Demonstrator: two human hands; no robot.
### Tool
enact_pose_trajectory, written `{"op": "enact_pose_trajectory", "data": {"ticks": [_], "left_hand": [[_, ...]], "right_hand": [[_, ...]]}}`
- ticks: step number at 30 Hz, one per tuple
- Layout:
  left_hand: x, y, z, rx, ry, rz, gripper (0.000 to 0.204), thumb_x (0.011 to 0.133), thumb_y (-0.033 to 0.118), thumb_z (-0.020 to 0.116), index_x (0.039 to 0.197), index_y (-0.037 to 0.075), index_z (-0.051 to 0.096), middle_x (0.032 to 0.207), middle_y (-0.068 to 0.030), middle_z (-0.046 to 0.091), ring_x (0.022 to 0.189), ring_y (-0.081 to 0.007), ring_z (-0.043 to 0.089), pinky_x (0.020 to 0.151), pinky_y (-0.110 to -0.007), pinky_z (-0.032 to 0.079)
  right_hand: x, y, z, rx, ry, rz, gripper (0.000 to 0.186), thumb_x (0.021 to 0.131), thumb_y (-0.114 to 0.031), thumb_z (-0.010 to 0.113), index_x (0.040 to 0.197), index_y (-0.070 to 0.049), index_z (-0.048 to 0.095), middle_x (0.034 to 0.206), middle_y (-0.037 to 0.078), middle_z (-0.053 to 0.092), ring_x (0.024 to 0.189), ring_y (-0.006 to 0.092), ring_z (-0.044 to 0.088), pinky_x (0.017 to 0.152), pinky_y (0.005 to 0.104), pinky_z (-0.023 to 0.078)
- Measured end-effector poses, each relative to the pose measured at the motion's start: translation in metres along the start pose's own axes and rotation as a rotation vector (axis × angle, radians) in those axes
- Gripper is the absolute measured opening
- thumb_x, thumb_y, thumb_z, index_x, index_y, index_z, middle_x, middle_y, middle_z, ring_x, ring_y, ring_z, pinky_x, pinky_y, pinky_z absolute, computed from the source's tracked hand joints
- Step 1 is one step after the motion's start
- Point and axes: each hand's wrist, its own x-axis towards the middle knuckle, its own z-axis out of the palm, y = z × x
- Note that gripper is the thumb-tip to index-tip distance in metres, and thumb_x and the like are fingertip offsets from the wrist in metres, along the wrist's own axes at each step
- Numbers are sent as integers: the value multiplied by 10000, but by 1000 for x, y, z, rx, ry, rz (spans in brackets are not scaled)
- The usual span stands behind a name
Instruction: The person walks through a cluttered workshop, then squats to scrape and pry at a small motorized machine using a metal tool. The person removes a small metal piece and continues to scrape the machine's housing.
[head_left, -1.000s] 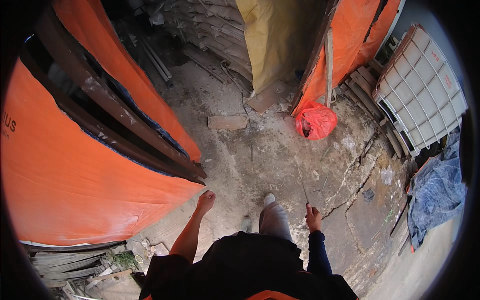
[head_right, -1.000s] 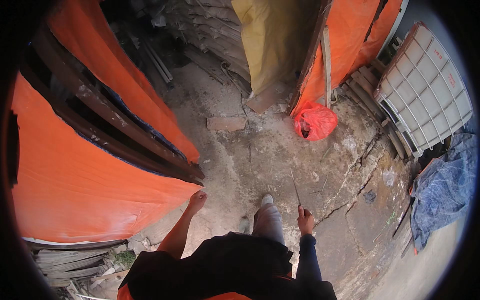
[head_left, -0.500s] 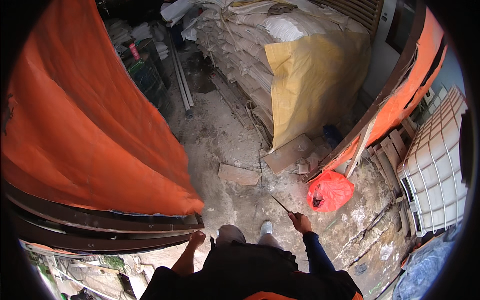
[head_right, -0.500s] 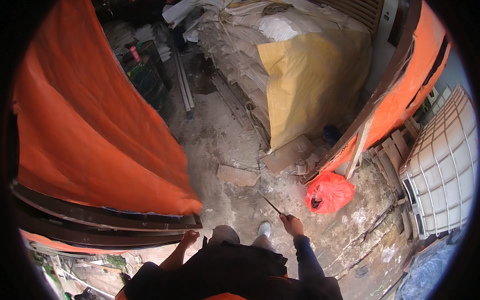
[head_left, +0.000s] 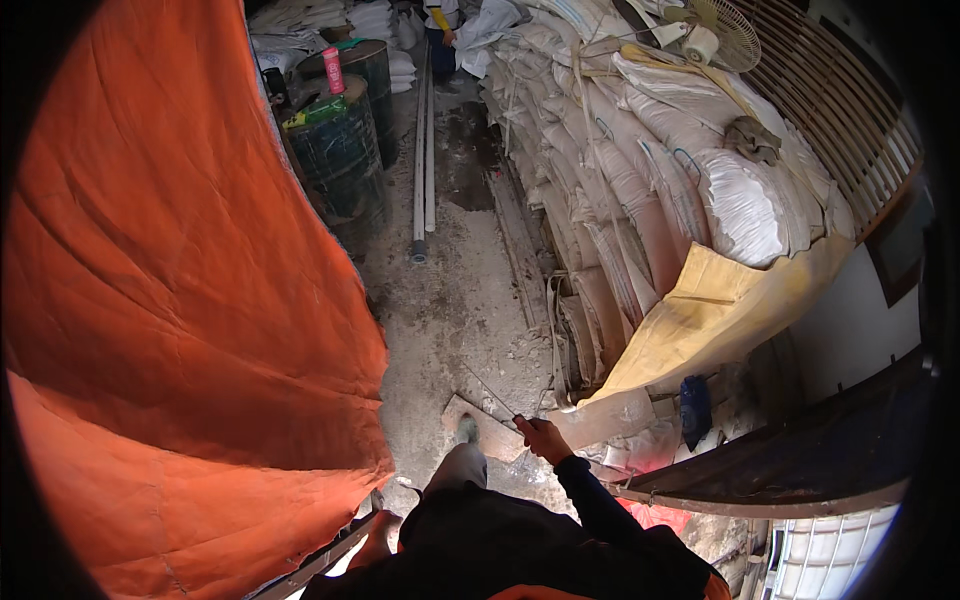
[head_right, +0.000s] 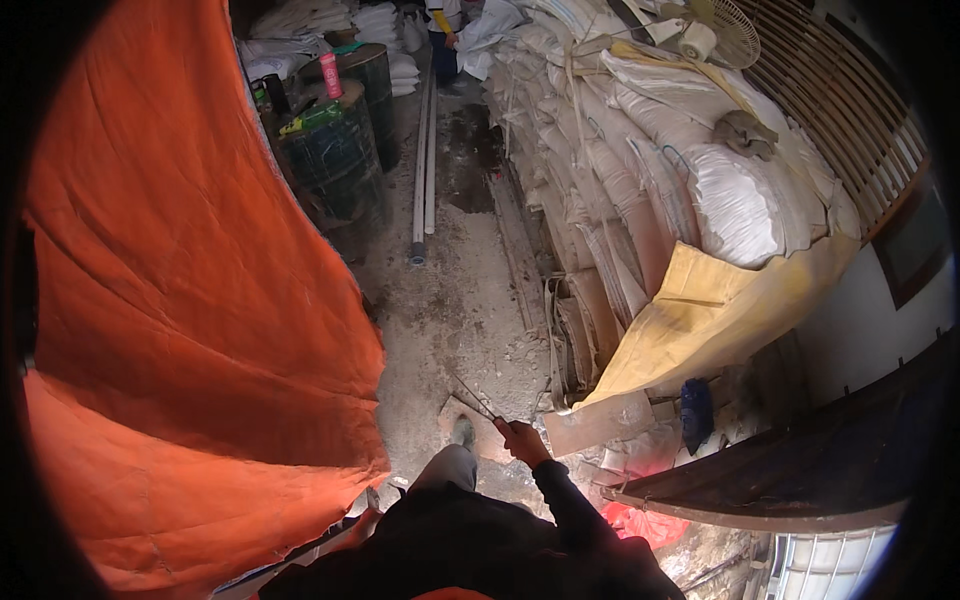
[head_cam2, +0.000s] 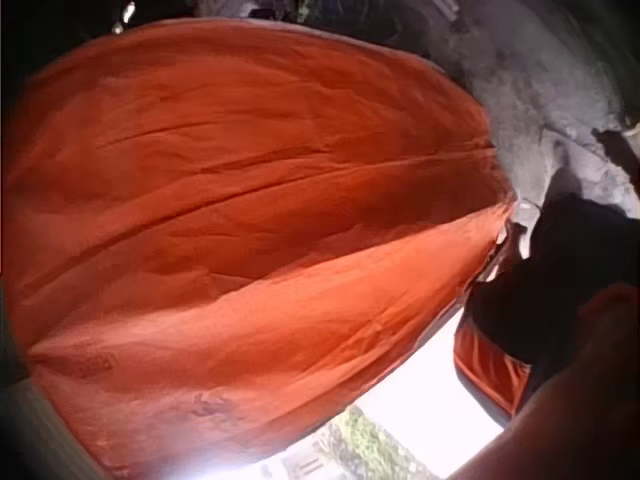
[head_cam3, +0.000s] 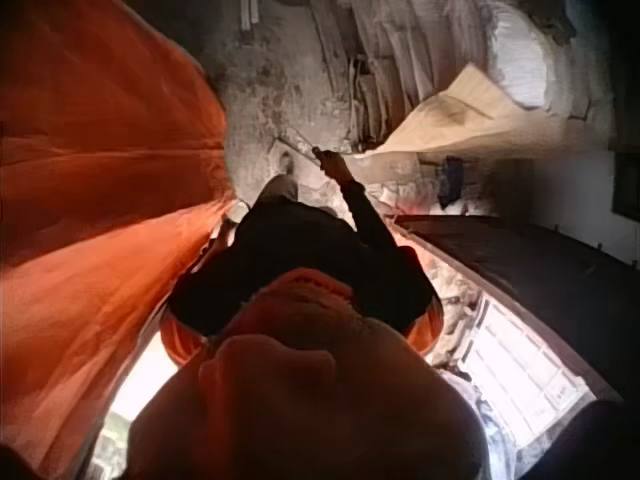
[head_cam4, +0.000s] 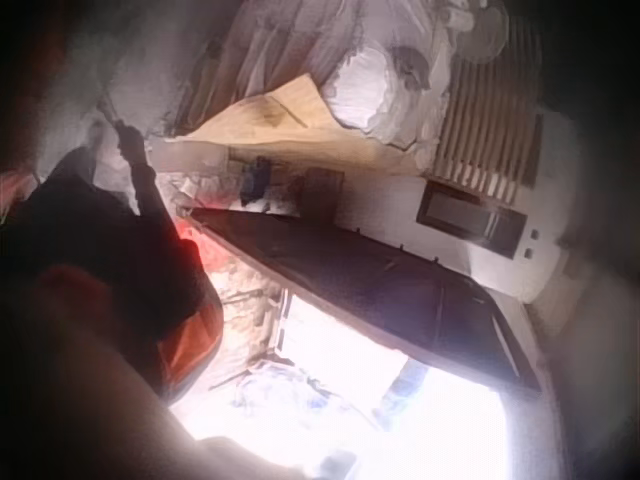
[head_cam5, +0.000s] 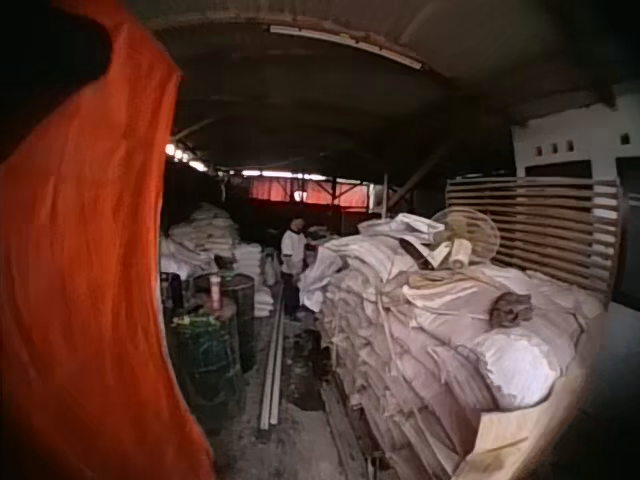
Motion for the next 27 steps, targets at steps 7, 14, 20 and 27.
{"op": "enact_pose_trajectory", "data": {"ticks": [7, 14, 20, 27], "left_hand": [[112, 224, -176, -224, 309, 345, 248, 813, 269, 597, 836, 29, 655, 783, -144, 663, 721, -269, 648, 645, -380, 500], [189, 429, -268, -321, 380, 417, 231, 824, 254, 602, 905, 44, 654, 888, -151, 684, 874, -268, 661, 781, -359, 507], [250, 500, -286, -335, 101, 49, 305, 810, 333, 578, 906, 51, 647, 762, -118, 658, 727, -206, 642, 626, -342, 510], [178, 767, -517, -1057, 333, 592, 224, 905, 250, 574, 1019, 60, 610, 904, -48, 629, 810, -138, 609, 664, -287, 493]], "right_hand": [[134, -115, -51, -133, -17, -123, 584, 886, -559, 499, 744, -5, 620, 589, 97, 585, 551, 202, 586, 549, 331, 450], [315, -177, -101, -14, -88, -137, 611, 878, -560, 509, 649, -1, 599, 572, 118, 577, 563, 232, 597, 576, 362, 448], [483, -257, -173, -23, -158, -170, 595, 880, -564, 502, 710, 0, 585, 586, 97, 583, 546, 212, 588, 559, 348, 452], [611, -398, -249, -109, -224, -250, 545, 893, -517, 527, 772, 9, 596, 579, 62, 551, 468, 141, 512, 468, 301, 417]]}}
